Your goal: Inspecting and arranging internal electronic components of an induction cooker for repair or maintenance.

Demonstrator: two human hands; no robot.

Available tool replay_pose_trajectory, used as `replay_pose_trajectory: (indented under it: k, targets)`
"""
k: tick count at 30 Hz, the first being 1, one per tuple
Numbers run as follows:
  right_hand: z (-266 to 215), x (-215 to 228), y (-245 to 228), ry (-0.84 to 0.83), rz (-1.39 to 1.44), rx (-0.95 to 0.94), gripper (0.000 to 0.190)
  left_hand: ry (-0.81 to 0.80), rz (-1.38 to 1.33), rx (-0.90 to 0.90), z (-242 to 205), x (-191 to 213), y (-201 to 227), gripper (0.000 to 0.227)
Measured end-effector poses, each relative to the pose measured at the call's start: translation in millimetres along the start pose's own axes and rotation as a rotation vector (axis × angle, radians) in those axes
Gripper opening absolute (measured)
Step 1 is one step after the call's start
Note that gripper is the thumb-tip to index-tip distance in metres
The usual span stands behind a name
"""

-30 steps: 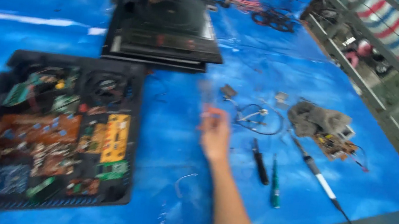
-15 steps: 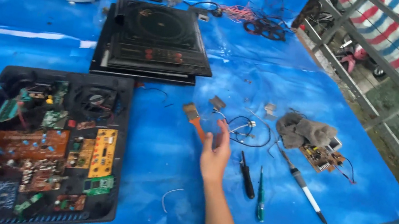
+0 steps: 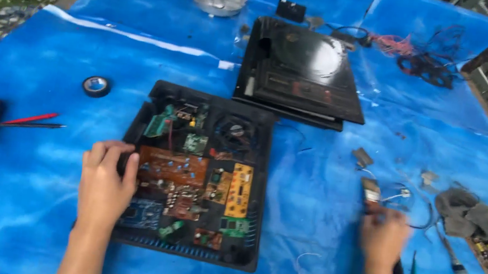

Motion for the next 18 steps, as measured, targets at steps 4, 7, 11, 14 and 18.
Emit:
replay_pose_trajectory:
  k: [4,7,11,14,18]
  targets:
    - [0.1,82.7,-98.9,0.271,0.154,0.181,0.017,-0.037,0.199,0.148,-12.3,-4.0,-13.1,0.031]
    - [-8.1,94.9,-180.5,-0.194,0.554,-0.135,0.025,-0.265,0.194,0.412,-7.8,-14.2,-24.2,0.049]
    - [-33.6,89.0,-260.5,-0.756,0.767,0.296,0.046,-0.338,0.111,0.501,1.4,0.0,-17.4,0.041]
    - [-39.9,81.2,-281.0,-0.788,0.741,0.445,0.025,-0.322,0.135,0.532,6.6,4.2,-26.7,0.04]
    - [-51.8,73.1,-324.9,-1.098,0.801,0.338,0.04,-0.276,0.27,0.578,8.3,4.5,-90.0,0.044]
Point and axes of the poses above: each hand's wrist, its own z-axis towards the middle knuckle, its own x-axis out of the back of the hand, y = z × x, the point moved 3 cm from there along z, towards the middle knuckle, and after that the axes turned 2 degrees about -y, right-handed, at the moved point
